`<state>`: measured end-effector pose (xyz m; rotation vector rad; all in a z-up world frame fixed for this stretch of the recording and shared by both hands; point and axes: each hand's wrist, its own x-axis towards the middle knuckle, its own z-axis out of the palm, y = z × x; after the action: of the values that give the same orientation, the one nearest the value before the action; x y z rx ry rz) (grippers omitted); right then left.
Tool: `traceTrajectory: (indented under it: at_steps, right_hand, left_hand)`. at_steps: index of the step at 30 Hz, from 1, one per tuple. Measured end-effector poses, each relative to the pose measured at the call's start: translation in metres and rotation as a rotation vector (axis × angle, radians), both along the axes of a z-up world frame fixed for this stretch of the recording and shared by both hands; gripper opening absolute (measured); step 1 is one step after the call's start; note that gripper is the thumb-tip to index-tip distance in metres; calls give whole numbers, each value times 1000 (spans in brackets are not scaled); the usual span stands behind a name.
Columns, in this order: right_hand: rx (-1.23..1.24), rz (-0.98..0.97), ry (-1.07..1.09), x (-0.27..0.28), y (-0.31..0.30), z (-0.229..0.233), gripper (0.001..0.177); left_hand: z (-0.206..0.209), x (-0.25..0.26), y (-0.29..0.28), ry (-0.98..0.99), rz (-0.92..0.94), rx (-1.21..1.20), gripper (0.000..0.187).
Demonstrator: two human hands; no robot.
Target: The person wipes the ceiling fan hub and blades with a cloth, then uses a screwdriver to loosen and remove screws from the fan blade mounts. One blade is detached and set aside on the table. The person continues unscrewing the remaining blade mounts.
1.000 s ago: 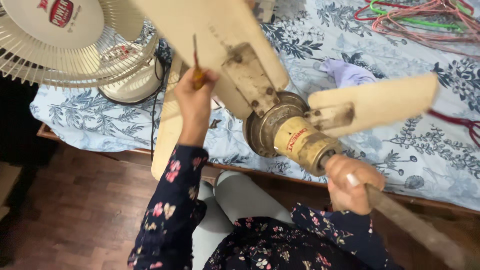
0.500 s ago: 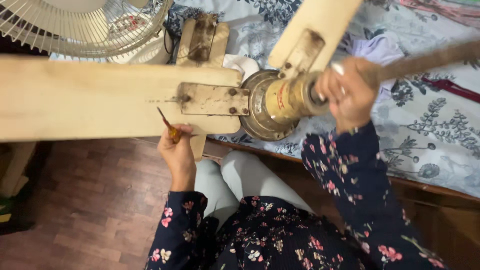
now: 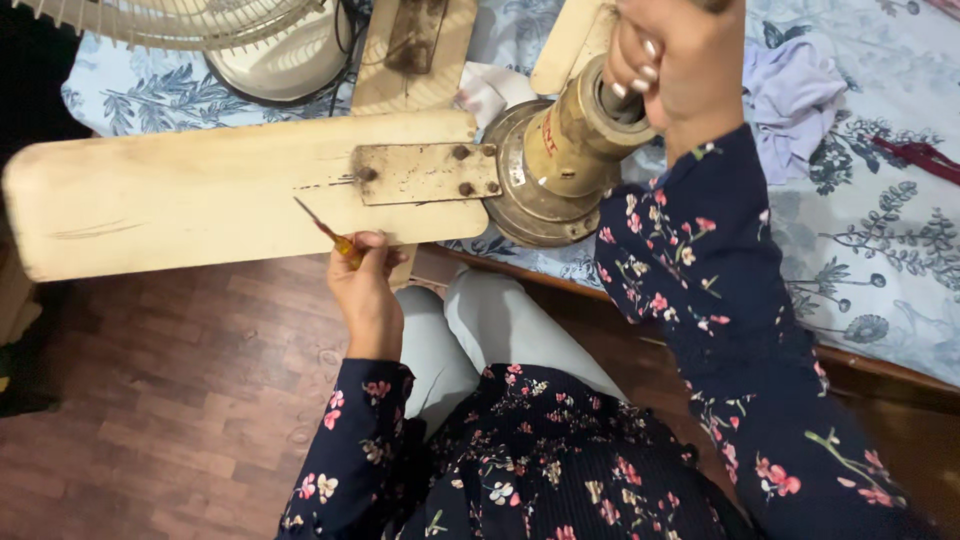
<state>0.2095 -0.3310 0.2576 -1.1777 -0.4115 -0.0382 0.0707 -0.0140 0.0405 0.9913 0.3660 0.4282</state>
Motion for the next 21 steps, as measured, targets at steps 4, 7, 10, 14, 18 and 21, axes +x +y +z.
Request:
traceTrajectory:
  at_steps: [4,7,10,14,18,21]
  right_hand:
    - [-118,32,82,19,14,2,34]
    - [-306,-68,53,18,18,2,26]
    - [-325,-29,31,12,14,3,28]
    - [-527,-253,-119,3,11,12,20]
    - [-705,-670,-498,-42,19,-18,71]
    - [-966,-852,-541,-80,24,-55,87]
  left_hand:
    - [-19,-10,-21,42,-118,-147,13]
    - [-35,-19,-52,165,-140,-245,11]
    - [-42,-23,-61,171,-149,-179,9]
    - [-8,-33,-53,250,-427,-23,9]
    - [54,-50,-51,453,-748,574,21]
    - [94,-46,-39,279,-595,1043,30]
